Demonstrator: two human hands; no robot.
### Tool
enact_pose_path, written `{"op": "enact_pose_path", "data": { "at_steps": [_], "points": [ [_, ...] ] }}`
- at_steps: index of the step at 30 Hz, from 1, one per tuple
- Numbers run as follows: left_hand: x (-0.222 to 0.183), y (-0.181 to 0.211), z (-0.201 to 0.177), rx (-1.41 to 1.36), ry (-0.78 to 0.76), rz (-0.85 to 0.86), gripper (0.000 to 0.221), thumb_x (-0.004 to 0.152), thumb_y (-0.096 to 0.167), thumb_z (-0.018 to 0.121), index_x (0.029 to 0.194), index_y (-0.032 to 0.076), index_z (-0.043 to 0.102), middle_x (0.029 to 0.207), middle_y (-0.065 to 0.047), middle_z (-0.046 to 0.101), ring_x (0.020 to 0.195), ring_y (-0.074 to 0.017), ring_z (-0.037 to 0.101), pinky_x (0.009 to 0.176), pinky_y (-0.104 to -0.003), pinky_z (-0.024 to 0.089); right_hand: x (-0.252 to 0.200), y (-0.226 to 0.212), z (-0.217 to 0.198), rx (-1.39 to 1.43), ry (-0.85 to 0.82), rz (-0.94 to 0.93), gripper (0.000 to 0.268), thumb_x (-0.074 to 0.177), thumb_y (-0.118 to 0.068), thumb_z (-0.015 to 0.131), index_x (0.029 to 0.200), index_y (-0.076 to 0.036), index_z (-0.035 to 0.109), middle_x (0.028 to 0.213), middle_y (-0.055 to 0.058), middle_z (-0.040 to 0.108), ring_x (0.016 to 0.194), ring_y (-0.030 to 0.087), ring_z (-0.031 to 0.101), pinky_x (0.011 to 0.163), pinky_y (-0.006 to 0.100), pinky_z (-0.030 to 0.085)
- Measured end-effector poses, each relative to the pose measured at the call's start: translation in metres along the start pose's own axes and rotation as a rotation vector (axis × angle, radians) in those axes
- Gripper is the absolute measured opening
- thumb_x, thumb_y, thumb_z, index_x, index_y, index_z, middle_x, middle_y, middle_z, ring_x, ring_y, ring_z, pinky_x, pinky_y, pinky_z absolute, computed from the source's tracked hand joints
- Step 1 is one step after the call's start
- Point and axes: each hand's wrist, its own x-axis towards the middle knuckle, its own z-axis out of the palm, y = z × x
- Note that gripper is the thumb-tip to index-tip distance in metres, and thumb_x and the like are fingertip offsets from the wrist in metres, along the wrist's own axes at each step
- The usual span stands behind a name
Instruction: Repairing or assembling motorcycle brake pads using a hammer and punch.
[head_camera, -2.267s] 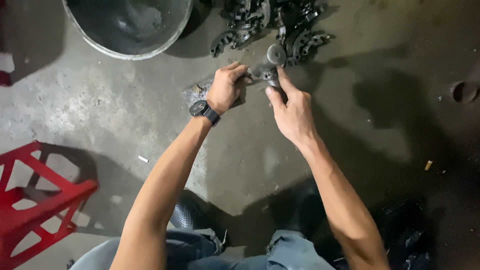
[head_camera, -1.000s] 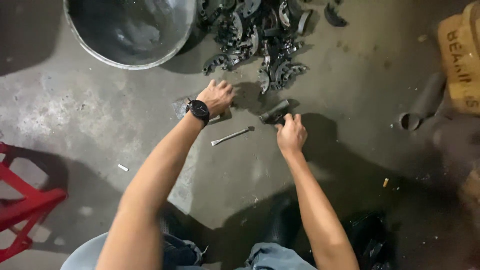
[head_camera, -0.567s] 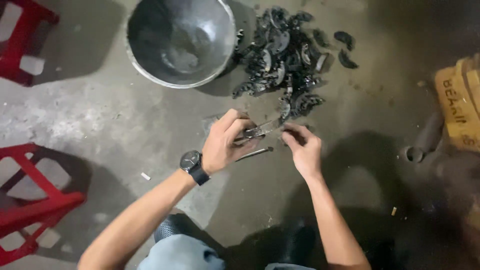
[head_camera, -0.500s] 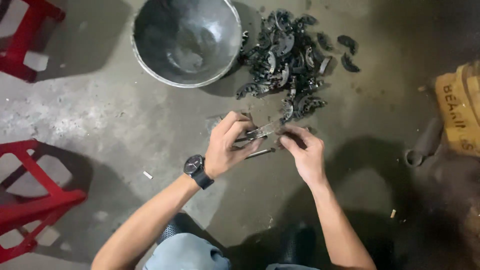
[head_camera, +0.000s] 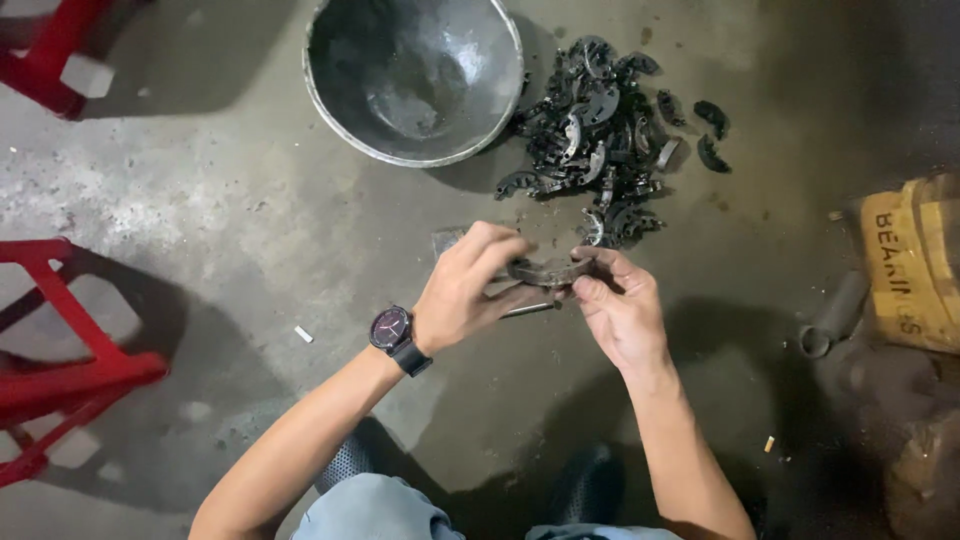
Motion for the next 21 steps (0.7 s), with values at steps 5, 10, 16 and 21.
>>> {"op": "enact_pose_path", "data": {
  "at_steps": [5,10,16,21],
  "points": [
    [-0.013,-0.019,0.0,-0.065,-0.034,-0.104,0.053,0.081,0.013,0.085,0.127,0.002,0.06,0.122,-0.015,0.063,0.109,-0.0336,0.066,0.091,-0.04,0.056,0.003,0.015,-0.012,0.072,0.007,0.015,0.028,0.101,0.006,0.063,0.128,0.004,0.067,0.111,0.015,0.072,0.101,0.024,0.069,0.092,0.039,0.058],
    [-0.03,-0.037,0.019,-0.061,-0.1,-0.136,0.043,0.085,0.008,0.082,0.124,0.005,0.062,0.12,-0.012,0.064,0.108,-0.0323,0.067,0.09,-0.04,0.057,0.007,0.015,0.001,0.083,0.108,0.051,0.029,0.099,0.001,0.064,0.127,0.002,0.066,0.11,0.013,0.072,0.098,0.022,0.069,0.088,0.038,0.058],
    [-0.066,-0.064,0.08,0.103,-0.189,-0.117,0.03,0.087,0.01,0.074,0.112,0.004,0.058,0.112,-0.016,0.058,0.103,-0.0361,0.062,0.087,-0.044,0.054,0.007,0.072,-0.057,0.0,0.275,0.292,0.022,0.1,-0.009,0.068,0.119,0.002,0.066,0.108,0.015,0.07,0.094,0.026,0.07,0.086,0.042,0.059],
    [-0.139,-0.126,0.164,0.432,-0.458,-0.266,0.043,0.074,0.003,0.069,0.115,-0.003,0.058,0.108,-0.02,0.059,0.104,-0.0374,0.063,0.08,-0.044,0.056,0.008,0.094,-0.123,-0.181,0.632,0.212,0.042,0.087,0.003,0.067,0.128,0.004,0.058,0.109,0.016,0.072,0.094,0.029,0.073,0.084,0.046,0.063]
  ]
}}
